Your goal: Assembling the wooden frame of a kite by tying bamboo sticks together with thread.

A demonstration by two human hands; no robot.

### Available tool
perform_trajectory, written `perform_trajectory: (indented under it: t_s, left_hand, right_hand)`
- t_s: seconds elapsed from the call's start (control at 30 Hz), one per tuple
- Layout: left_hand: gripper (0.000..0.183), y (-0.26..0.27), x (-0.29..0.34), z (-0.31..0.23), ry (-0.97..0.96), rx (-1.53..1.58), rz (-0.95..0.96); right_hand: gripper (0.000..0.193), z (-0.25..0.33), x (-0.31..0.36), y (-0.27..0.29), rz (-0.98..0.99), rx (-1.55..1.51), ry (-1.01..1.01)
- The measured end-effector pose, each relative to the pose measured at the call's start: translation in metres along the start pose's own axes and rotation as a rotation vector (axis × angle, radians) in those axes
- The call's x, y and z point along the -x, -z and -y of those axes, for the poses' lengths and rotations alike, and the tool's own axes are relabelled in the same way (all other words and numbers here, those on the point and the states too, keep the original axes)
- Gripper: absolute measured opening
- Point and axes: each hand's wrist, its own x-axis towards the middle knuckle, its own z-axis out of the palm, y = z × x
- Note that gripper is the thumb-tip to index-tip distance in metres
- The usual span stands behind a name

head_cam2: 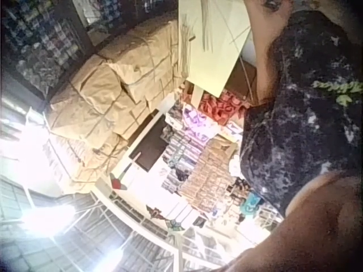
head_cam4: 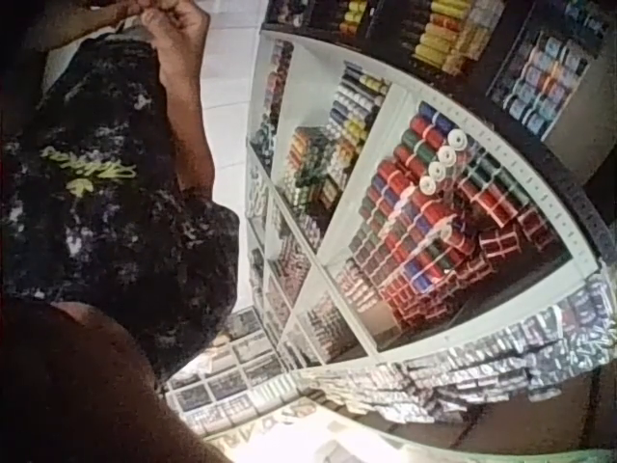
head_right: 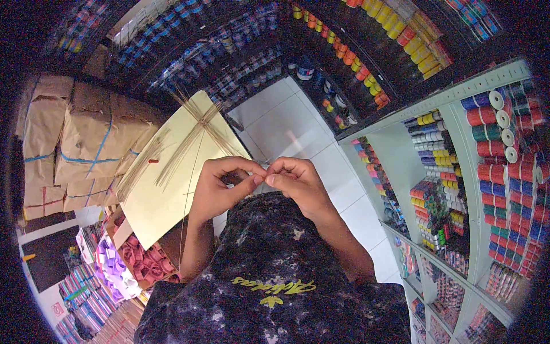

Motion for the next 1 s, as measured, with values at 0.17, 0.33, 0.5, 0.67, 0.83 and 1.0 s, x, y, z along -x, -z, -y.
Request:
perform_trajectory:
  t_s: [0.17, 0.33, 0.5, 0.67, 0.83, 1.0]
  left_hand:
    - [0.013, -0.001, 0.002, -0.001, 0.106, 0.045, 0.018]
    - [0.013, 0.001, 0.002, 0.001, 0.068, 0.05, 0.002]
    - [0.013, 0.001, 0.002, 0.001, 0.08, 0.07, 0.009]
    - [0.013, 0.003, 0.002, 0.003, 0.091, 0.084, 0.027]
    - [0.013, 0.002, 0.002, 0.003, 0.074, 0.108, 0.016]
    - [0.013, 0.001, 0.002, 0.001, 0.07, 0.137, -0.002]
  right_hand:
    - [0.009, -0.003, 0.001, 0.005, -0.017, 0.03, 0.023]
    - [0.008, 0.001, 0.004, 0.003, -0.064, 0.062, 0.07]
    - [0.007, 0.001, 0.006, 0.007, -0.102, 0.104, 0.085]
    - [0.007, 0.003, 0.007, 0.006, -0.117, 0.14, 0.087]
    - [0.008, 0.007, 0.008, 0.003, -0.106, 0.186, 0.113]
    - [0.009, 0.0, 0.008, 0.008, -0.071, 0.239, 0.147]
